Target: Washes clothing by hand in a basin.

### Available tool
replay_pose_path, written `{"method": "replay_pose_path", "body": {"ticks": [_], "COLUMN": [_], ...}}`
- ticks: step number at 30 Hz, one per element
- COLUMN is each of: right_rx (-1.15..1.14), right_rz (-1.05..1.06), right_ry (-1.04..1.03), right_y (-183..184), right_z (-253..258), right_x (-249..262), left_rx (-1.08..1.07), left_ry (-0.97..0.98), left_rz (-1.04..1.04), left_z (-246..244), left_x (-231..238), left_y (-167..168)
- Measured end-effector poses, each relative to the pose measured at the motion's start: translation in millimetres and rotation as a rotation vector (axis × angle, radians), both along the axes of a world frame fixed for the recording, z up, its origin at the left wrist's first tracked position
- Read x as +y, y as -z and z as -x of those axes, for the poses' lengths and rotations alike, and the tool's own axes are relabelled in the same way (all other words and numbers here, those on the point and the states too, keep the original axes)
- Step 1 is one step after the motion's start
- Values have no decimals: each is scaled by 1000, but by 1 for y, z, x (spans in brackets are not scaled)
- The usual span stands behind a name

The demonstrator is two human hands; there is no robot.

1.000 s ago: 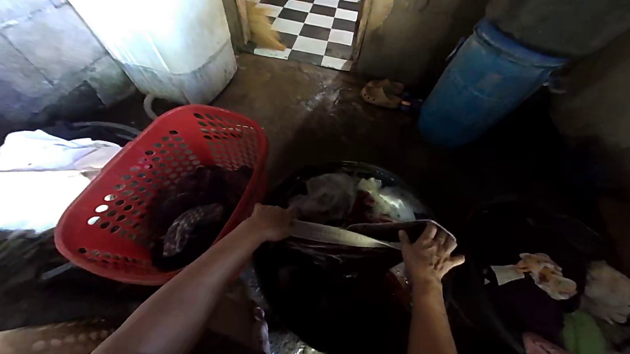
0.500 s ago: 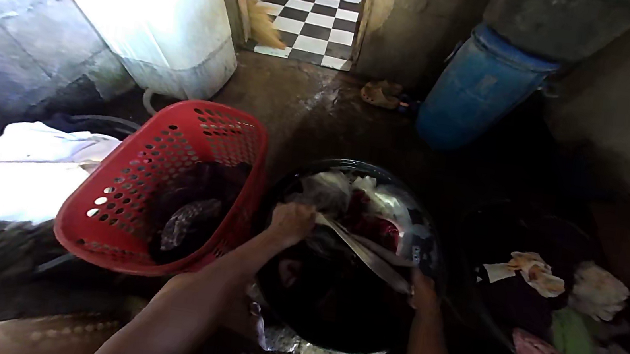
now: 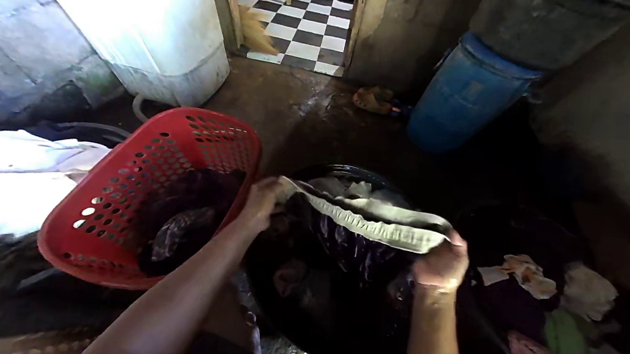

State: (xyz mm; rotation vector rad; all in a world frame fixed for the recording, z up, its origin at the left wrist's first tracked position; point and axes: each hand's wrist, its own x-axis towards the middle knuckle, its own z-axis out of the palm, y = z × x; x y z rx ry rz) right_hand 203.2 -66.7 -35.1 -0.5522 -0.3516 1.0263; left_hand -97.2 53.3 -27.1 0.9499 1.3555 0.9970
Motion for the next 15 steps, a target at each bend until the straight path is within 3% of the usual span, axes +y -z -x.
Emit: {"method": "replay_pose_path", "body": {"ticks": [2,6,7,10,12,15], "right_rx": [-219,-1121,-1255,-1299,-1366,-1192], "right_rz": [154,492,579,720,695,463], "right_ry": [-31,-417,-492,-445,-340,-106], "right_y": [25,67,73,83,65,30], "right_z": [31,97,110,122,108,79], "right_x": [7,2,1,-5,-1,4], "left_rx": [127,684,811,1041,845,103], "left_ry": [231,897,1048,1372,1204,694], "left_rz": [84,-78,-120,-377,-685,-805], "left_z": [-12,-45,-54,-66,-55,-53], "left_x": [-8,-41,-51,-69,-66,-64], "left_y": [18,14,9,-4,2,2]}}
